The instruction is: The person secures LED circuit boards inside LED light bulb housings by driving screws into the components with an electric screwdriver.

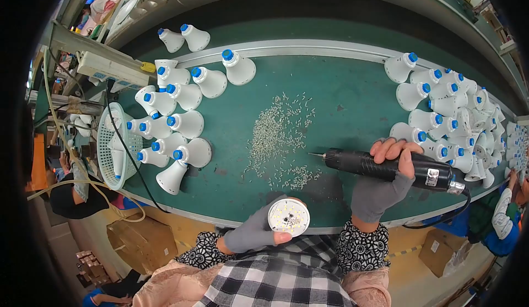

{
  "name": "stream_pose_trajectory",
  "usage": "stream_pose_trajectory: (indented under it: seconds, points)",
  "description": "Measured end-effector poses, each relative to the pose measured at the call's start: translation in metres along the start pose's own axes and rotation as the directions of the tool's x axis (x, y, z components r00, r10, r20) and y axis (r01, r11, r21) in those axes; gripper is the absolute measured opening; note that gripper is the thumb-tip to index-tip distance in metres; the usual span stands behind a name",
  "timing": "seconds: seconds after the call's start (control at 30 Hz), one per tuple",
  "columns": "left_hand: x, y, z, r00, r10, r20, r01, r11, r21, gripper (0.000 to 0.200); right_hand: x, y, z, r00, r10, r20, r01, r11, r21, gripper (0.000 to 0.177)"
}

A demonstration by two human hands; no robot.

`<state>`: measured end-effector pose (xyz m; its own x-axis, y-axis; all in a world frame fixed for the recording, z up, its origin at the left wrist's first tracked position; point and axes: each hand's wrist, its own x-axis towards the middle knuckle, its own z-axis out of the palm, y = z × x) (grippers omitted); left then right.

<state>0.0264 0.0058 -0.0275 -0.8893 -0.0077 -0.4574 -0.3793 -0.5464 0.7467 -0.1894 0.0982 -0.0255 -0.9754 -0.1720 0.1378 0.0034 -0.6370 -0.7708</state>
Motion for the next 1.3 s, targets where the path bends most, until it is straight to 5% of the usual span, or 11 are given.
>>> stream_pose_trajectory:
  seconds: [0.63,0.73,0.83,1.1,1.3]
  points:
    - [-0.001,0.005,-0.006,0.995,0.095,-0.025,-0.084,0.952,0.294,0.07,-0.007,-0.01,-0.007,0.996,0.081,-0.049,-0.08,0.996,0.028,0.013]
    - [0.003,0.021,-0.005,0.945,0.324,-0.046,-0.216,0.724,0.655,0.067,-0.006,-0.028,-0.01,0.995,0.088,-0.035,-0.085,0.992,0.095,0.013]
    - [0.008,0.026,-0.004,0.902,0.432,0.007,-0.282,0.577,0.766,0.065,-0.008,-0.045,-0.009,0.995,0.1,0.015,-0.101,0.982,0.16,0.013]
    - [0.012,0.028,0.009,0.929,0.347,0.129,-0.344,0.677,0.651,0.066,-0.016,-0.066,-0.007,0.99,0.137,0.014,-0.136,0.963,0.234,0.015]
    - [0.008,0.024,0.013,0.923,0.369,0.109,-0.329,0.611,0.72,0.073,-0.018,-0.068,-0.011,0.985,0.17,0.005,-0.166,0.952,0.258,0.015]
